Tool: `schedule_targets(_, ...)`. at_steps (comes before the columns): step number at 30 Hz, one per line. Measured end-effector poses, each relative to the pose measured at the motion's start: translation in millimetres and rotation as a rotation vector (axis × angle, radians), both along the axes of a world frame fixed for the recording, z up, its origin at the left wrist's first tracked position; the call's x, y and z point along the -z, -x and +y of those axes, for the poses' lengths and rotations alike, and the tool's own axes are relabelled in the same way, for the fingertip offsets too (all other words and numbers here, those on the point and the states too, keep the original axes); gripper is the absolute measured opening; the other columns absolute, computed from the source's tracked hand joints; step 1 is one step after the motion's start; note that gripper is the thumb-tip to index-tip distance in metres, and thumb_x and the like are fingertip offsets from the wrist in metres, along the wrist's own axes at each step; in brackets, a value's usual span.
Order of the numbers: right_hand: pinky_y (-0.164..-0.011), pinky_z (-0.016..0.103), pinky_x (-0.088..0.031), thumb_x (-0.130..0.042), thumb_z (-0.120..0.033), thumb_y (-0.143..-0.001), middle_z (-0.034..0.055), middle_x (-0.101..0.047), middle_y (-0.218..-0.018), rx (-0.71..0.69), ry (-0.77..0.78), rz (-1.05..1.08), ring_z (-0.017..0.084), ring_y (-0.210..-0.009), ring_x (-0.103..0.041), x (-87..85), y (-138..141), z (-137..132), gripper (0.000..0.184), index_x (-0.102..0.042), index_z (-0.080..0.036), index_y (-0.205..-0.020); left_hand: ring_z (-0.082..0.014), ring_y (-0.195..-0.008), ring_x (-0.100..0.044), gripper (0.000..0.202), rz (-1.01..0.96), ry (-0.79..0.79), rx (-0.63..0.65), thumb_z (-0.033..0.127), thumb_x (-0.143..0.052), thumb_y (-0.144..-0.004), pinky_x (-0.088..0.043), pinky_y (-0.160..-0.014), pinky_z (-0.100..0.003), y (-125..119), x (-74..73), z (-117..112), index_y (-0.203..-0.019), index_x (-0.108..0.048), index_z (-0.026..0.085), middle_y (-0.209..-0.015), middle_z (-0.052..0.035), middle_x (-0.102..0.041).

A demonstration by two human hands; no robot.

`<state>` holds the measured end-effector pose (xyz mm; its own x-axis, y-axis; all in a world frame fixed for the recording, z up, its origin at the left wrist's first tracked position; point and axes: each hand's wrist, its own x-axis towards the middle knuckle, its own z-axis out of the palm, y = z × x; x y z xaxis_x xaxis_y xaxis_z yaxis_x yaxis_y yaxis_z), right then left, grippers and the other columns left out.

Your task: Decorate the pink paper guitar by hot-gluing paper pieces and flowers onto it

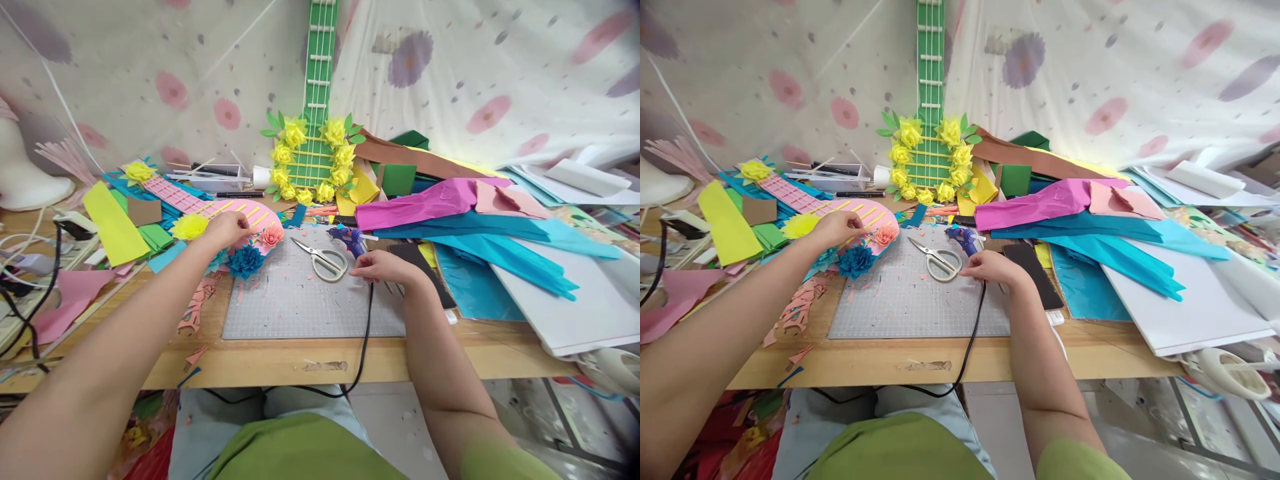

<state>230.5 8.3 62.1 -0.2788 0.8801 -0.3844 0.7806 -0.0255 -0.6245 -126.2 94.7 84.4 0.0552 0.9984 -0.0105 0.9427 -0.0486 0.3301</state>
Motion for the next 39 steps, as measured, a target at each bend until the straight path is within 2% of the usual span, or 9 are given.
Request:
schedule_targets(4, -0.052, 0.027, -0.032, -0.067, -0.058, -0.062, 0.0005, -0.057, -0.061, 0.235, -0.279, -0.196, 0.015, -0.058, -0.050, 6.7, -2, 7, 0.040, -0.053, -0.020, -0.064, -0.0207, -0.068, -0.060, 0.025, -0.023, -0.047, 0.001, 0.046, -0.067, -0.065, -0.038, -0.059, -0.029, 4, -4.2, 0, -0.065, -0.064, 0.022, -0.069, -0.0041, -0.068)
schedule_targets(8, -0.063, 0.028, -0.041, -0.069, -0.050, -0.065, 0.0052, -0.064, -0.084, 0.376, -0.512, -0.031, 0.019, -0.075, -0.058, 30.8, 8, 20, 0.042, -0.058, -0.017, -0.088, -0.0195, -0.071, -0.061, 0.020, -0.143, -0.096, -0.035, 0.039, -0.063, -0.068, -0.039, -0.060, -0.028, 5, -10.1, -6, -0.071, -0.067, 0.020, -0.075, -0.0047, -0.068)
schedule_targets(11, -0.075, 0.031, -0.045, -0.066, -0.046, -0.070, 0.0095, -0.066, -0.099, 0.448, -0.490, 0.041, 0.023, -0.090, -0.061, 43.7, 20, 27, 0.045, -0.060, -0.015, -0.103, -0.0180, -0.070, -0.060, 0.019, -0.232, -0.148, -0.093, 0.036, -0.062, -0.069, -0.040, -0.061, -0.027, 3, -13.8, -12, -0.076, -0.068, 0.019, -0.077, -0.0043, -0.068)
schedule_targets(15, -0.080, 0.035, -0.045, -0.062, -0.046, -0.074, 0.0128, -0.068, -0.097, 0.570, -0.410, 0.024, 0.027, -0.095, -0.063, 49.6, 30, 29, 0.038, -0.065, -0.014, -0.095, -0.0164, -0.067, -0.058, 0.019, -0.289, -0.257, -0.209, 0.035, -0.061, -0.071, -0.040, -0.061, -0.027, -8, -16.3, -27, -0.079, -0.069, 0.020, -0.077, -0.0023, -0.068)
schedule_targets(18, -0.075, 0.035, -0.047, -0.063, -0.052, -0.071, 0.0117, -0.069, -0.085, 0.645, -0.414, 0.119, 0.027, -0.086, -0.064, 52.8, 29, 31, 0.039, -0.065, -0.015, -0.084, -0.0148, -0.068, -0.058, 0.019, -0.457, -0.316, -0.158, 0.034, -0.060, -0.073, -0.041, -0.062, -0.025, -31, -7.9, -45, -0.081, -0.069, 0.019, -0.079, -0.0015, -0.069)
schedule_targets(22, -0.062, 0.030, -0.048, -0.063, -0.059, -0.065, 0.0077, -0.067, -0.076, 0.739, -0.424, 0.495, 0.018, -0.066, -0.061, 54.1, 26, 32, 0.047, -0.061, -0.015, -0.081, -0.0134, -0.064, -0.059, 0.021, -0.686, -0.212, -0.054, 0.039, -0.062, -0.074, -0.042, -0.059, -0.023, -79, 26.5, -71, -0.074, -0.067, 0.019, -0.073, -0.0016, -0.068)
schedule_targets(25, -0.054, 0.024, -0.045, -0.065, -0.062, -0.061, 0.0052, -0.065, -0.076, 0.675, -0.428, 0.708, 0.012, -0.059, -0.056, 48.2, 25, 27, 0.049, -0.060, -0.017, -0.081, -0.0107, -0.051, -0.055, 0.021, -0.875, -0.083, -0.066, 0.039, -0.065, -0.072, -0.041, -0.051, -0.022, -112, 57.4, -83, -0.069, -0.063, 0.018, -0.067, -0.0009, -0.064)
schedule_targets(29, -0.047, 0.023, -0.036, -0.064, -0.062, -0.064, -0.0010, -0.054, -0.057, 0.477, -0.342, 0.701, 0.008, -0.048, -0.044, 36.1, 22, 14, 0.046, -0.060, -0.017, -0.072, -0.0100, -0.046, -0.054, 0.024, -1.078, -0.009, -0.170, 0.040, -0.065, -0.071, -0.042, -0.041, -0.022, -131, 81.3, -85, -0.072, -0.061, 0.017, -0.066, -0.0005, -0.061)
schedule_targets(39, -0.044, 0.025, -0.032, -0.065, -0.065, -0.064, -0.0029, -0.047, -0.049, 0.239, -0.214, 0.422, 0.010, -0.046, -0.041, 33.5, 29, 5, 0.045, -0.058, -0.020, -0.069, -0.0083, -0.042, -0.049, 0.018, -1.293, 0.055, -0.346, 0.030, -0.066, -0.069, -0.048, -0.041, -0.024, -122, 84.7, -79, -0.067, -0.053, 0.018, -0.060, 0.0040, -0.054)
